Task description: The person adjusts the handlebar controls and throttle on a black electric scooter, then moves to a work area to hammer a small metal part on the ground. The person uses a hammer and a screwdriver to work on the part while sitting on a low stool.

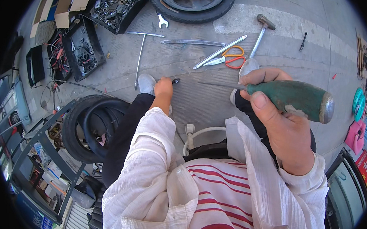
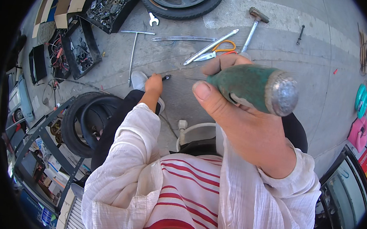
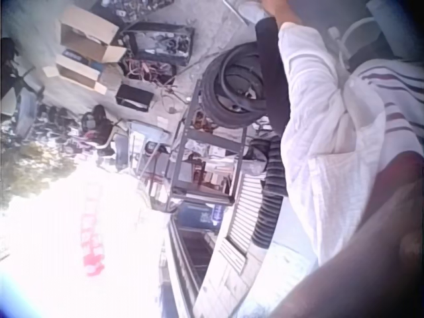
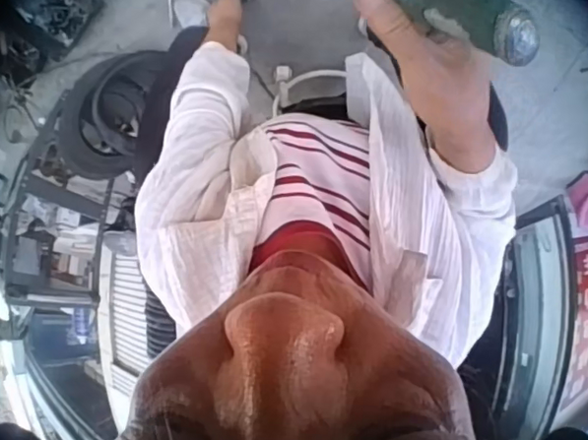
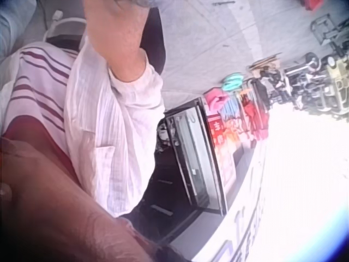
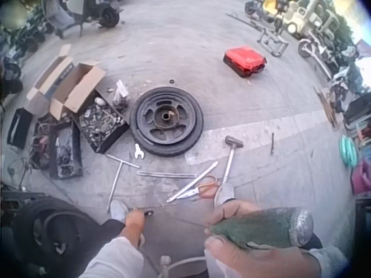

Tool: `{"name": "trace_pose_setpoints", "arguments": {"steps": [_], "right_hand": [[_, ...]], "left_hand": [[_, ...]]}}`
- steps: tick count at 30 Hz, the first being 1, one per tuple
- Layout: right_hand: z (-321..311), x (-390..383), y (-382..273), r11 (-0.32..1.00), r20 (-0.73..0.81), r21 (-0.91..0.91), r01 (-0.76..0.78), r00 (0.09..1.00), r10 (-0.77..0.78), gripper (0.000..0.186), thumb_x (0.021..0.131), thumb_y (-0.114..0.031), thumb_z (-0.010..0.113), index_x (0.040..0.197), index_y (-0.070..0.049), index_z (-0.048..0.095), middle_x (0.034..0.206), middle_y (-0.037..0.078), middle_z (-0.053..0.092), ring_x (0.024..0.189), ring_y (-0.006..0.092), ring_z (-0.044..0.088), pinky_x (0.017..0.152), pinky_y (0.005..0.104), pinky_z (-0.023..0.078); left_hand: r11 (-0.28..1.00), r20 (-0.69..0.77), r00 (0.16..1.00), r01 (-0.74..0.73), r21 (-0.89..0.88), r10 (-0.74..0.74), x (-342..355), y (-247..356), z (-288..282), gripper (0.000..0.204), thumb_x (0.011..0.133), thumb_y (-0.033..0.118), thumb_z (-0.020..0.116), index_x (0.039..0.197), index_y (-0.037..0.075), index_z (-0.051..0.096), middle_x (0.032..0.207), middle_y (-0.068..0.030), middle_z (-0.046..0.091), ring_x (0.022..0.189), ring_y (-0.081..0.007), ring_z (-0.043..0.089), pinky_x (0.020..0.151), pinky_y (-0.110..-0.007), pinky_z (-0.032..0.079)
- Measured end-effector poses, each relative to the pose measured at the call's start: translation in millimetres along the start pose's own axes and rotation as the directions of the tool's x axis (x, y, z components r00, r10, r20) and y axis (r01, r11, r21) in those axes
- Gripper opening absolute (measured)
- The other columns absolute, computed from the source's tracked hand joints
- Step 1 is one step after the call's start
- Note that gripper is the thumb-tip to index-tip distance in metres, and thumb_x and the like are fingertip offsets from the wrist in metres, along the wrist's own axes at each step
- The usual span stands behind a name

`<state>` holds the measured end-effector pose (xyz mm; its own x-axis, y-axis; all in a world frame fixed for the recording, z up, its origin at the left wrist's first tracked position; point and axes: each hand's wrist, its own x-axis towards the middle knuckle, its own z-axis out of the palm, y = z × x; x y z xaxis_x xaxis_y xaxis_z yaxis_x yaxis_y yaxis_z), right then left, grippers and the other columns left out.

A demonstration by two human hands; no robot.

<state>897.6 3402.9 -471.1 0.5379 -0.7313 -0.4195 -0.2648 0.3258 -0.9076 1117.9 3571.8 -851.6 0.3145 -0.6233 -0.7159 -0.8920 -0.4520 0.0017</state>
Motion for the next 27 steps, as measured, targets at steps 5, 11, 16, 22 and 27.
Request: {"name": "trace_pose_setpoints", "arguments": {"steps": [5, 11, 16, 22, 27], "right_hand": [[16.6, 8.5, -0.3, 0.977, 0.027, -0.196, -0.086, 0.995, 0.093, 0.025, 0.091, -0.021, 0.064, 0.103, 0.0, 0.059, 0.097, 0.002, 0.058, 0.087, 0.0091, 0.052, 0.077, 0.0258, 0.044], [43.9, 34.1, 34.2, 0.99, -0.026, -0.141, -0.001, 1.0, -0.003, 0.026, 0.086, -0.022, 0.069, 0.097, 0.0, 0.059, 0.081, 0.007, 0.061, 0.075, 0.0143, 0.057, 0.072, 0.0305, 0.048], [88.1, 61.9, 59.2, 0.907, 0.126, -0.133, 0.399, 0.915, -0.384, 0.04, 0.083, -0.022, 0.07, 0.112, 0.001, 0.055, 0.106, 0.013, 0.061, 0.095, 0.0239, 0.061, 0.084, 0.035, 0.049], [37.7, 146.0, 141.5, 0.714, 0.252, -0.585, 0.386, 0.922, -0.293, 0.057, 0.082, -0.03, 0.068, 0.121, 0.007, 0.05, 0.119, 0.028, 0.055, 0.111, 0.0389, 0.054, 0.096, 0.0426, 0.043], [-95.6, 201.3, 271.0, 0.46, -0.291, -0.847, -0.266, 0.957, 0.018, 0.053, 0.084, -0.037, 0.064, 0.11, 0.009, 0.058, 0.109, 0.03, 0.061, 0.106, 0.0415, 0.059, 0.092, 0.0438, 0.046]], "left_hand": [[0.983, 0.082, 0.981, -0.168, -0.072, 0.173, 45.4, -11.2, -105.6, 0.036, 0.088, 0.035, 0.056, 0.105, 0.005, 0.067, 0.108, -0.0182, 0.066, 0.101, -0.0367, 0.062, 0.088, -0.046, 0.048], [0.235, -0.26, 0.553, -0.668, -0.706, 0.791, -78.8, 41.0, -325.9, 0.058, 0.09, 0.044, 0.057, 0.131, 0.004, 0.052, 0.123, -0.0129, 0.06, 0.118, -0.0234, 0.054, 0.1, -0.036, 0.041], [0.12, -0.505, 0.602, -0.708, -0.696, 0.618, -154.6, 36.9, -306.7, 0.045, 0.078, 0.007, 0.073, 0.12, 0.003, 0.055, 0.115, -0.0129, 0.062, 0.114, -0.0246, 0.056, 0.099, -0.039, 0.044], [-0.221, -0.717, 0.645, -0.683, -0.696, 0.263, -141.0, -26.6, -280.4, 0.017, 0.082, 0.001, 0.067, 0.095, 0.003, 0.055, 0.082, -0.0089, 0.06, 0.077, -0.0175, 0.06, 0.09, -0.044, 0.048], [-0.286, -0.741, 0.645, -0.686, -0.669, 0.186, -120.0, -49.1, -266.1, 0.014, 0.087, 0.007, 0.061, 0.088, 0.007, 0.047, 0.075, -0.0049, 0.05, 0.068, -0.0142, 0.048, 0.073, -0.036, 0.043]]}}
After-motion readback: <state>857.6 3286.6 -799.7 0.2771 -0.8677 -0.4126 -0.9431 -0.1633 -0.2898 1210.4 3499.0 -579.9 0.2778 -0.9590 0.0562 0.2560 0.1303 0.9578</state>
